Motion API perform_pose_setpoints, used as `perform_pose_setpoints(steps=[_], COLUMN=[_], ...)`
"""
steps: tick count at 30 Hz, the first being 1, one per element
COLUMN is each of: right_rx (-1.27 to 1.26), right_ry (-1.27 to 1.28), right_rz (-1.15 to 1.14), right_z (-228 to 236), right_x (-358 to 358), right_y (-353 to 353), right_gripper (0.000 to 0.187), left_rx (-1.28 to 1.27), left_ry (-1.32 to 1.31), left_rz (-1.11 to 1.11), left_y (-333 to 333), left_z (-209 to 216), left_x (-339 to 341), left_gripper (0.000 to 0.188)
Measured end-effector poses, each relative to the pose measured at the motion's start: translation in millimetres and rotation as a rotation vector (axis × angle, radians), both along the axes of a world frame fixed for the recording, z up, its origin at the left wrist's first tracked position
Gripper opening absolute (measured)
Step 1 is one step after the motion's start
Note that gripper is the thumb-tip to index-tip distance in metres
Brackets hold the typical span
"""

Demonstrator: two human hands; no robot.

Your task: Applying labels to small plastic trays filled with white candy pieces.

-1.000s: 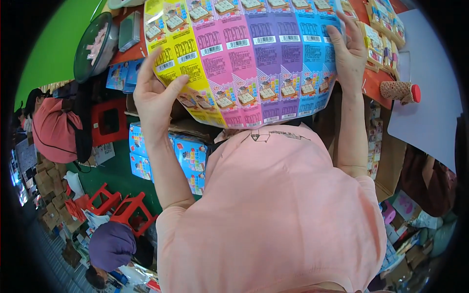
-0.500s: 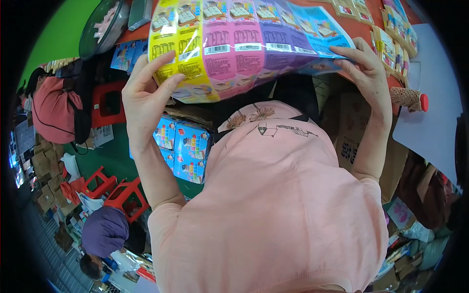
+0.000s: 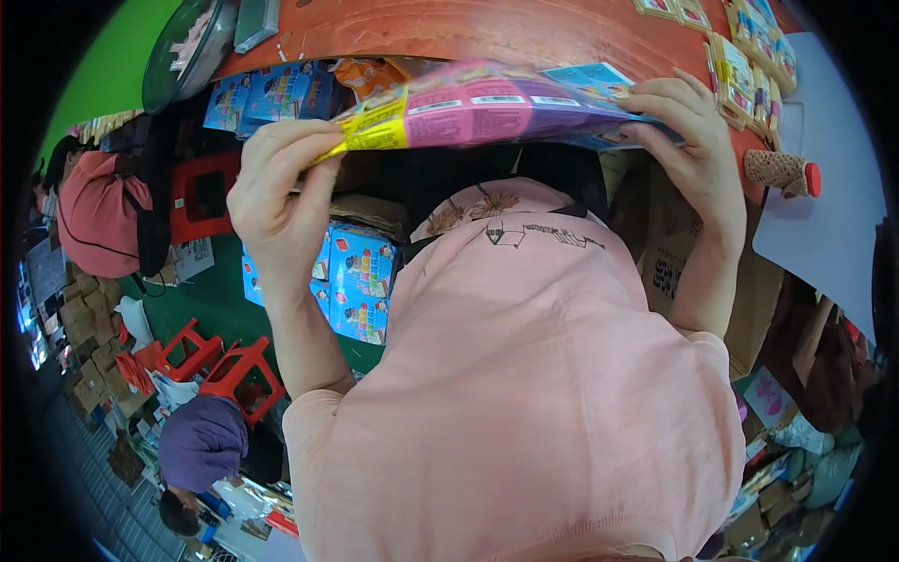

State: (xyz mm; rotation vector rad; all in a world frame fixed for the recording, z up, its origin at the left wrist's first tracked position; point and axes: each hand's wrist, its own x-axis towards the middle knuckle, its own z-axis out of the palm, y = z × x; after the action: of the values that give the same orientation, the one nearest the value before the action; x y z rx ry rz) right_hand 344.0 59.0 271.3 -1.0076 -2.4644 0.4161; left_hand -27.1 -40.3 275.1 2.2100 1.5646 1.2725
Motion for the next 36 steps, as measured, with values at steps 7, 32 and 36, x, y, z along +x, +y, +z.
perform_pose_setpoints(steps=[7, 32, 36], right_rx=[0.088, 0.287, 0.284], right_ry=[0.096, 0.146, 0.120], right_rz=[0.038, 0.174, 0.145], right_z=[-8, -3, -4], right_x=[-39, -83, -91], right_y=[-6, -15, -14], right_gripper=[0.028, 0.021, 0.017], left_rx=[0.068, 0.038, 0.063], left_ry=[0.021, 0.358, 0.307], left_rz=[-0.023, 0.044, -0.101], left_y=[4, 24, 28], left_z=[-11, 8, 0], left_x=[19, 63, 63], left_gripper=[0.021, 0.014, 0.011])
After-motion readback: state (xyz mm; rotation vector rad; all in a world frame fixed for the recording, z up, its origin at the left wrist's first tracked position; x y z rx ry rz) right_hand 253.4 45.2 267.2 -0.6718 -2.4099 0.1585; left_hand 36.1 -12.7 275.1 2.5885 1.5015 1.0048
